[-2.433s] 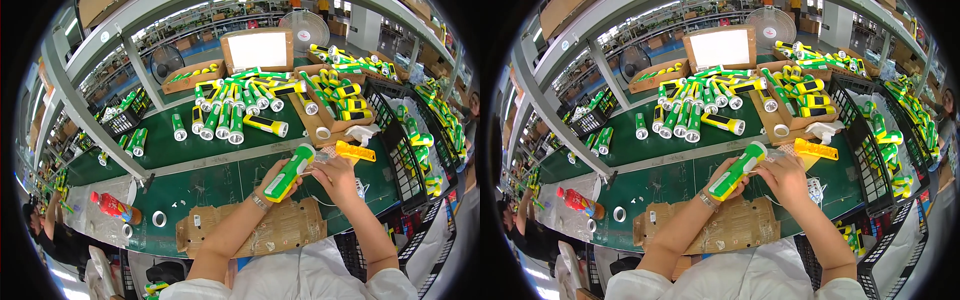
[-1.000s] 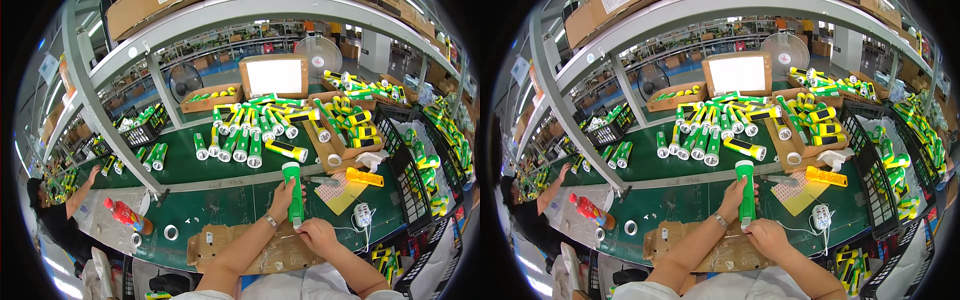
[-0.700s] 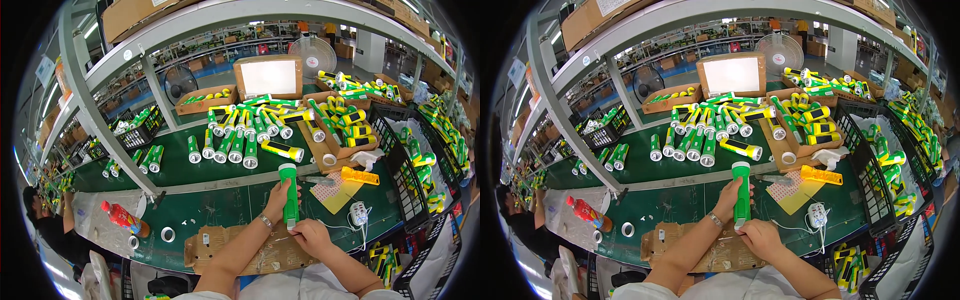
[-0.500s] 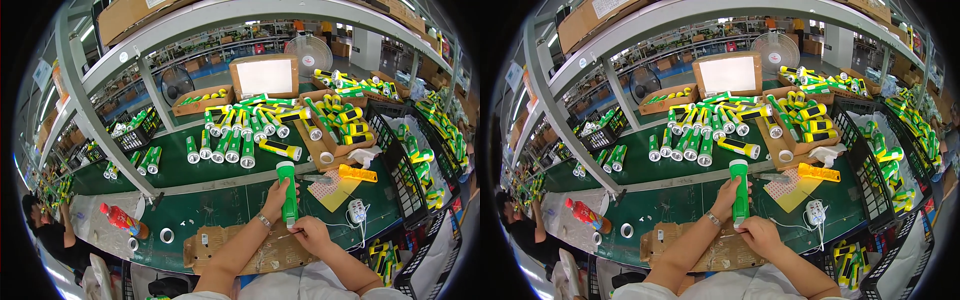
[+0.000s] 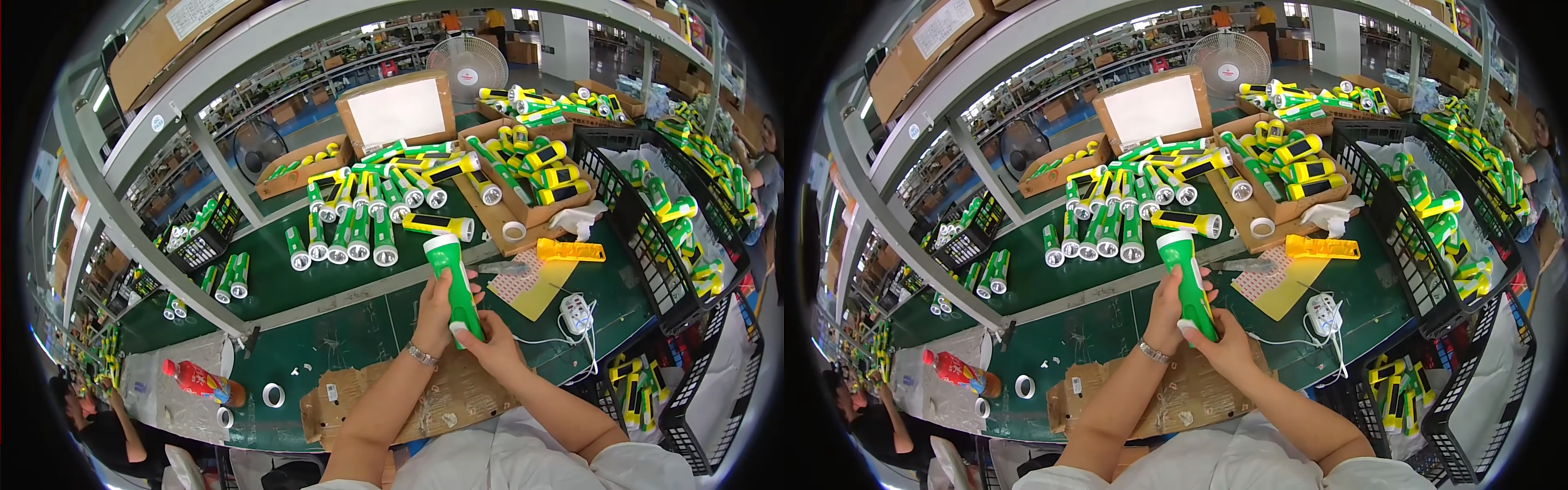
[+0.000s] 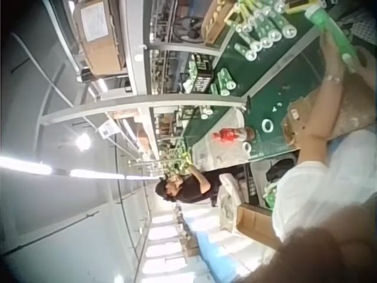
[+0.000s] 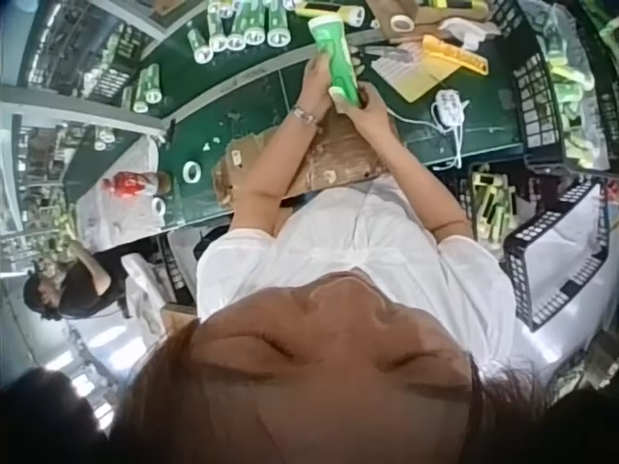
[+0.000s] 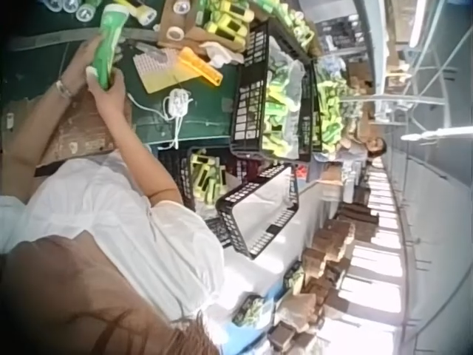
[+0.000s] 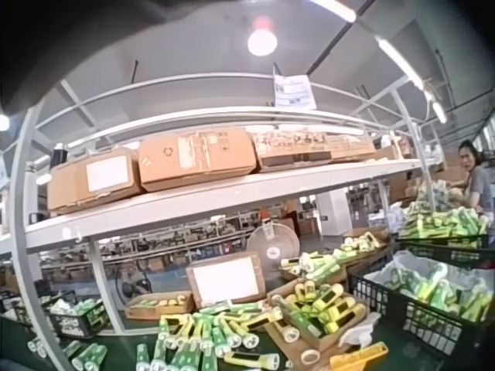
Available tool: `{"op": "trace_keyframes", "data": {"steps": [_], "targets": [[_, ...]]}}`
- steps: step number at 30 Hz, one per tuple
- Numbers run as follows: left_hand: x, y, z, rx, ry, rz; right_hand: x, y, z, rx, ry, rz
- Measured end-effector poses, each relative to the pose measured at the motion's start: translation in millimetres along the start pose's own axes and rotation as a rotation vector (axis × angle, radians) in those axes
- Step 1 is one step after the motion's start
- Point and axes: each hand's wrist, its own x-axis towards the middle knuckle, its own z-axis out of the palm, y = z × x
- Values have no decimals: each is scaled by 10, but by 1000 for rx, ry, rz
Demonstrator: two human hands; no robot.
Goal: Apply circular labels to the base of flashlights on an assembly line.
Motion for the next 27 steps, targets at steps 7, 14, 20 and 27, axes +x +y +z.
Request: {"op": "trace_keyframes", "data": {"steps": [7,14,20,27], "targets": [[53,130,-95,-136,-140,161,45,-296,-228,-738,286,-396],[104,156,-104,-234,-197,176,81,-213,-409,-433,86,-300],[105,75,-171,-101,-264,-9,102,-435,-740,72,-182,433],[793,46,-484,888,-41,215,181,-875,-1607,110,318,88]]}}
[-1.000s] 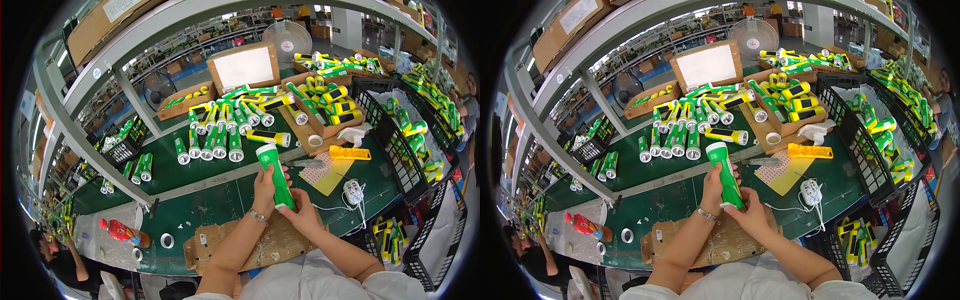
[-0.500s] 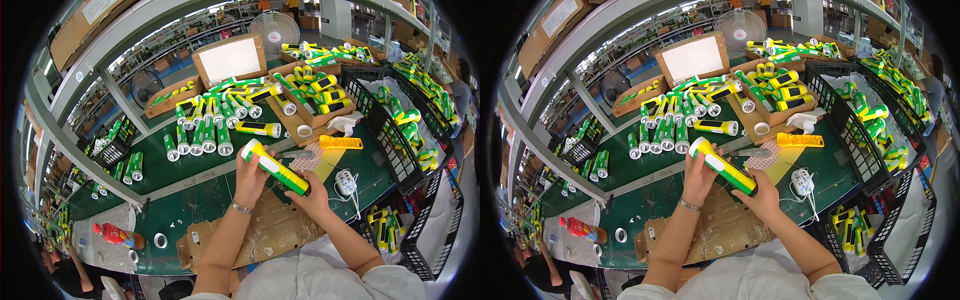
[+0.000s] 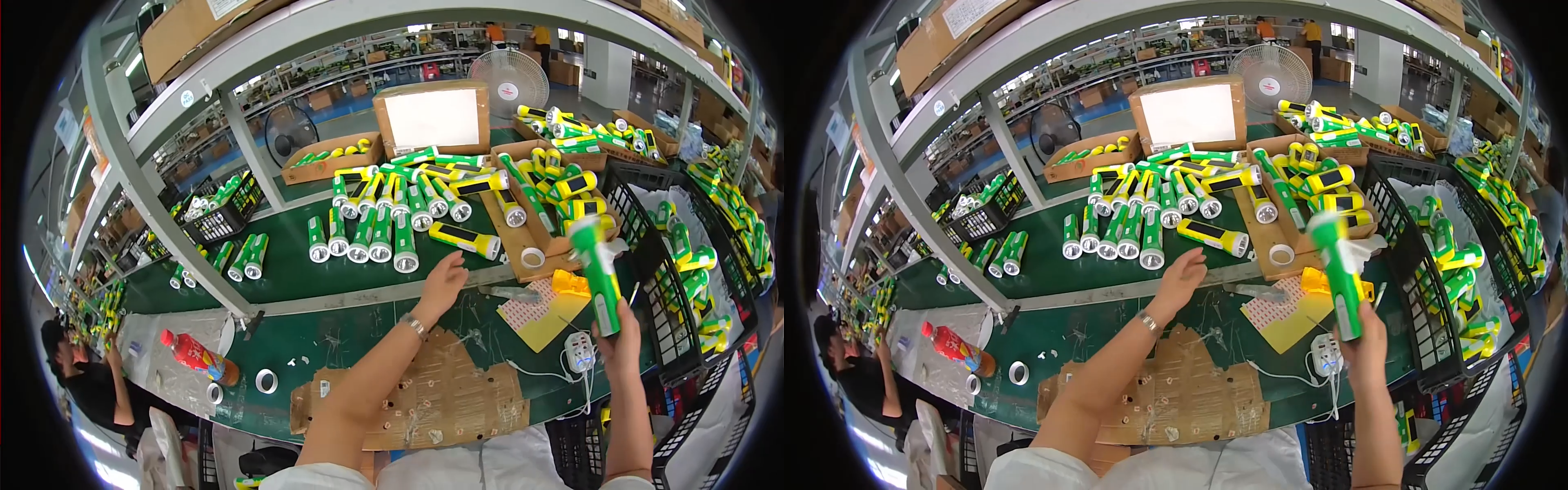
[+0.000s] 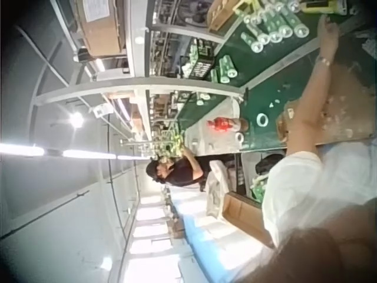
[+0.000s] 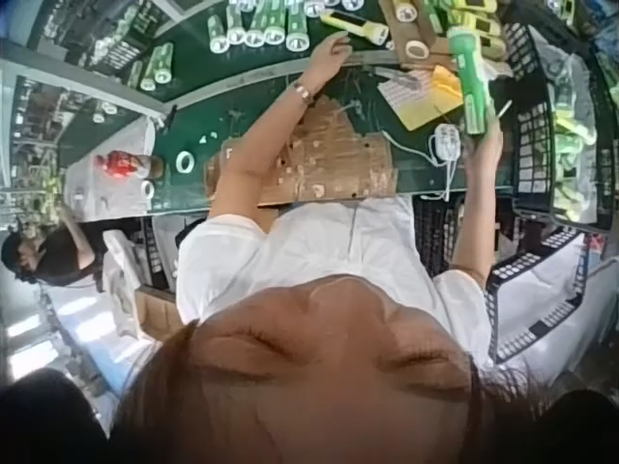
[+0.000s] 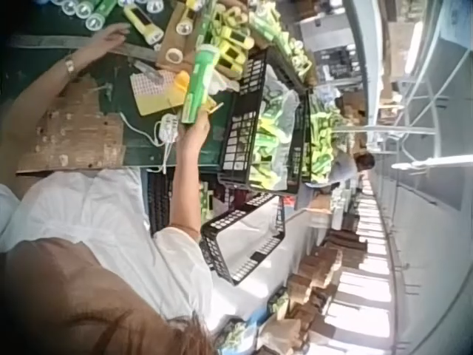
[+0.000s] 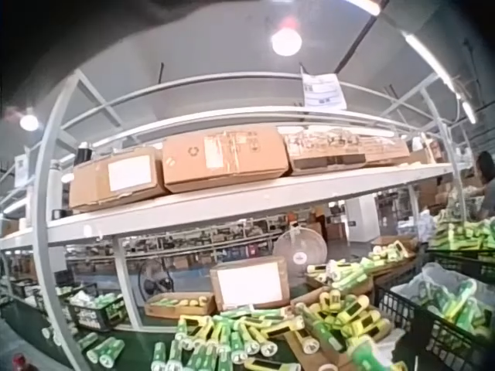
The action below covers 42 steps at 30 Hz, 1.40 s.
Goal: Apply circular labels to the base of flashlights on an assembly line.
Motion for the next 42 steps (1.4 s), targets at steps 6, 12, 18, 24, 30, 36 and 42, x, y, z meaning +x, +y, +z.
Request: {"op": "trace_keyframes", "data": {"steps": [6,12,18,24,30,36,42], "targets": [[853,-169,140,810,51,428,229,-368,-385,459,84,-107],[1178,-353,266,1135,14,586,596,-486,-846,689,91,-64],[736,24,252,690,149,609,1025,-732,-1036,821,125,-62],[49,519,260,460,175,617,1513,-768,-1332,827,222,-168],[-336,643,177,-357,64,402,626,-382,-192,116,-7,-351],[-578,826,148,-802,-148,12,-245,503,560,-780,-455,-278],[-655,736,128,-897,-233,-111,-183,822,597,-1279,-380,-500]]}}
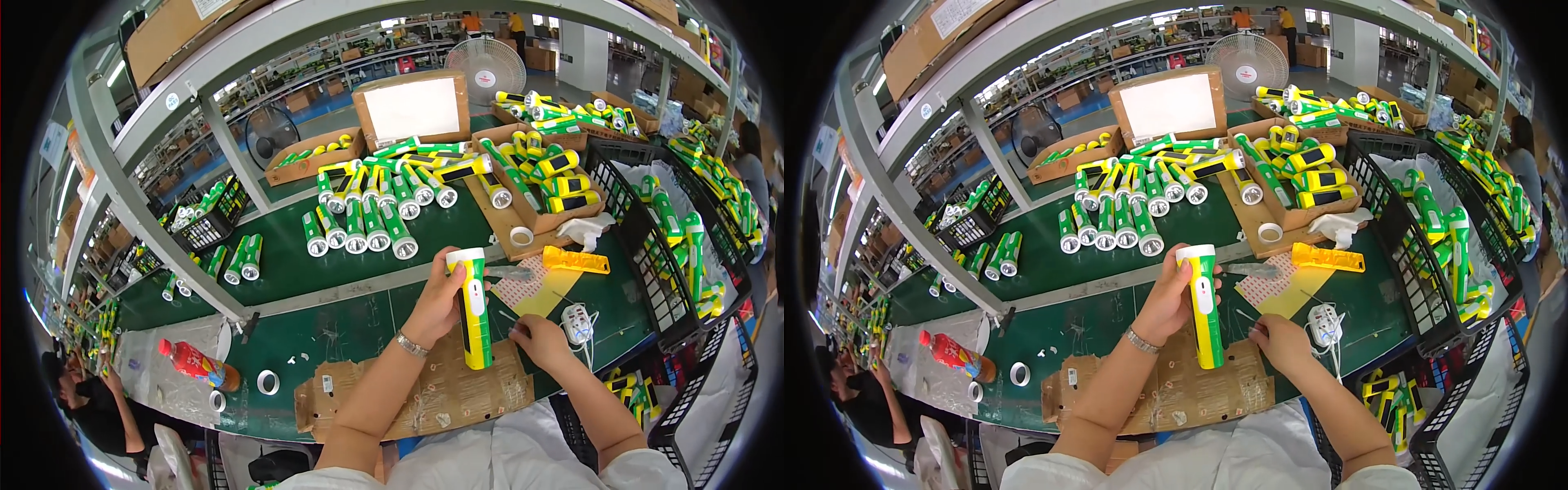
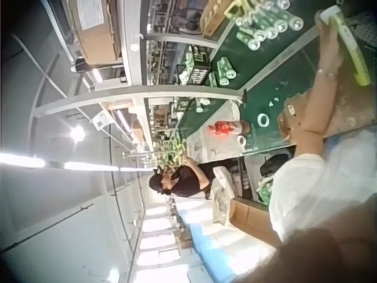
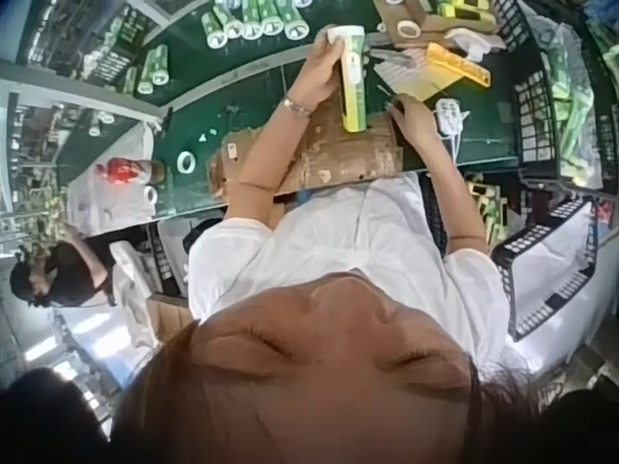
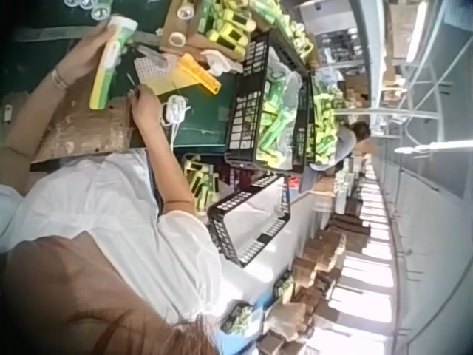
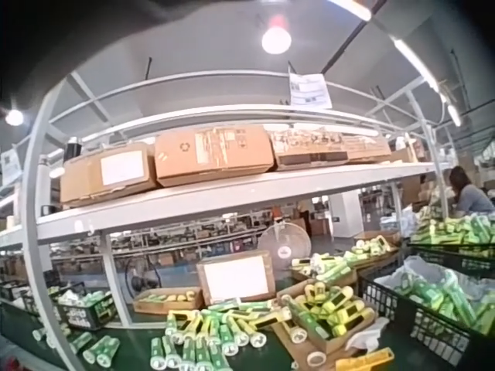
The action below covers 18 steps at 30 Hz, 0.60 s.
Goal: Apply circular labels to the base of flashlights on an assembly line.
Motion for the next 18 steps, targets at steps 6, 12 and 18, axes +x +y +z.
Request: {"op": "trace_keyframes", "data": {"steps": [6,12,18], "targets": [[4,-137,31,-32,-100,12,81,-480,-379,800,205,-71],[-54,-138,146,-21,-131,40,85,-611,-538,224,406,-118],[-142,-117,252,309,-173,190,166,-585,-833,206,128,-23]]}}
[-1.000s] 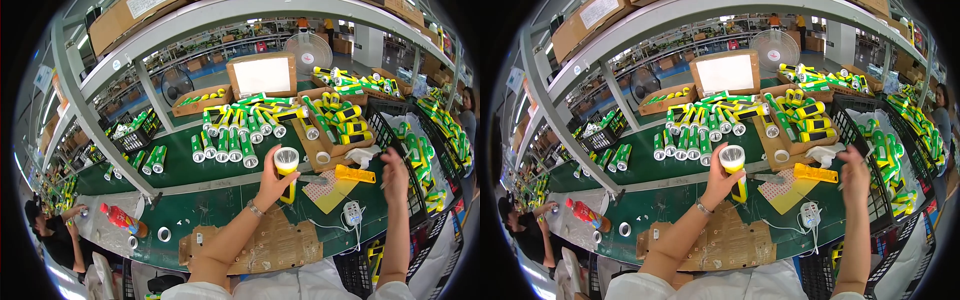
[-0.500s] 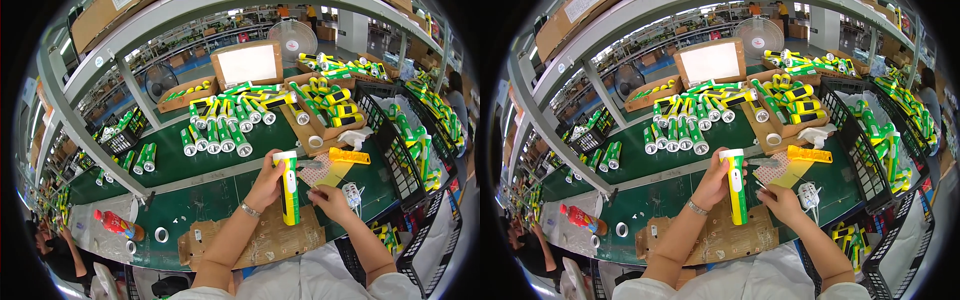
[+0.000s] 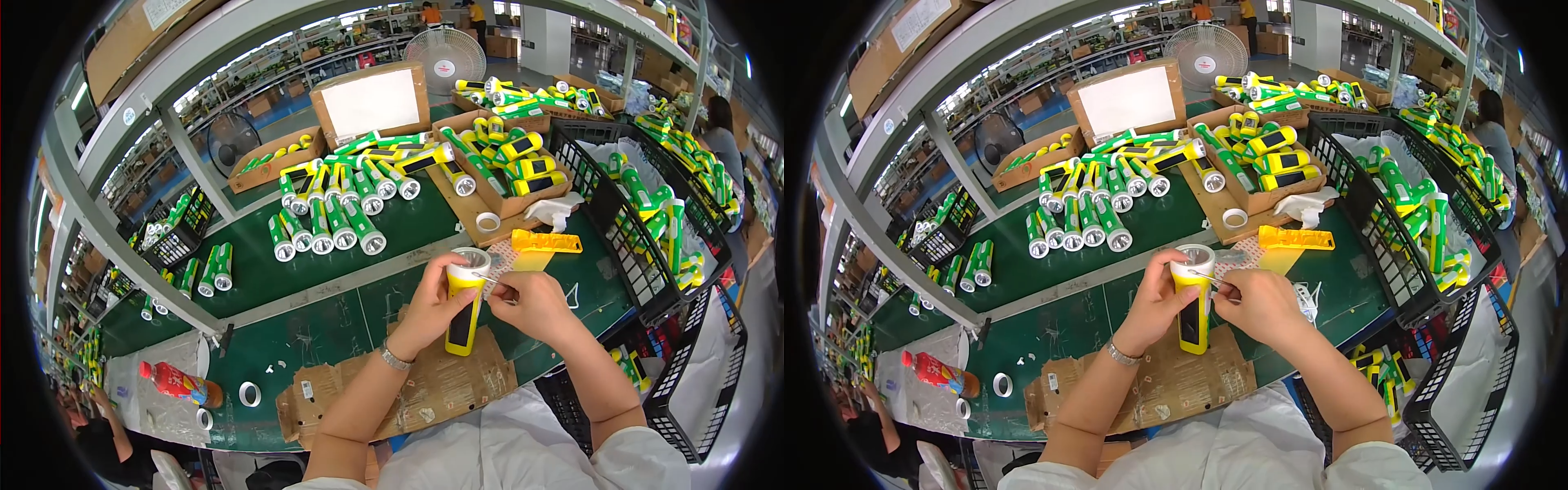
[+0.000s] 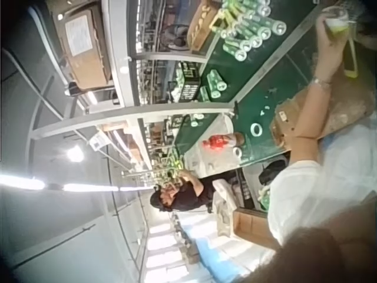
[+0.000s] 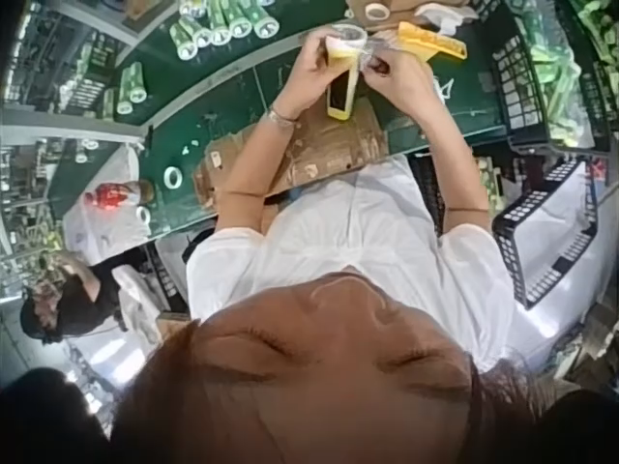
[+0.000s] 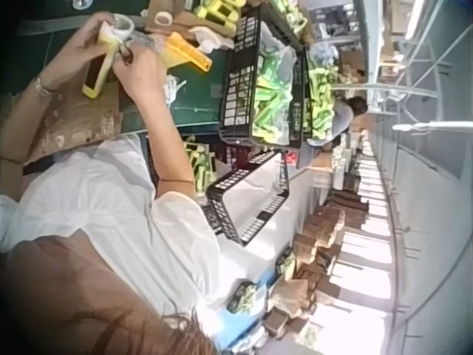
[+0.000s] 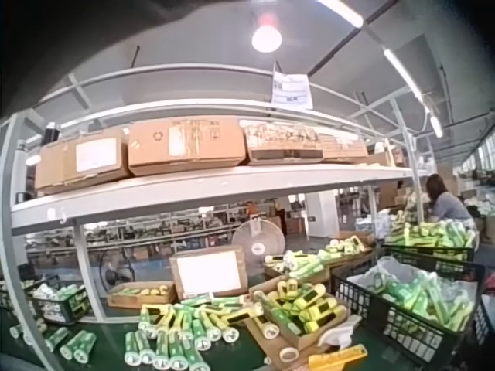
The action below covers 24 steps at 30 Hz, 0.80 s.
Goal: Apply circular labels to the base of flashlights on an assembly line.
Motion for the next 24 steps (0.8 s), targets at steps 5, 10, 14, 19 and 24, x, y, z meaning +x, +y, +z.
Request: {"op": "trace_keyframes", "data": {"steps": [5,10,14,19,24], "targets": [[4,6,8,-4,-2,10,45,97,-38,128,-97,74],[15,-28,10,-129,31,-78,68,147,12,269,-71,69],[66,-161,2,26,26,8,120,117,15,310,7,152],[53,-317,25,581,175,84,47,89,153,300,89,113],[79,-367,-450,565,429,31,-102,348,98,212,136,133]]}}
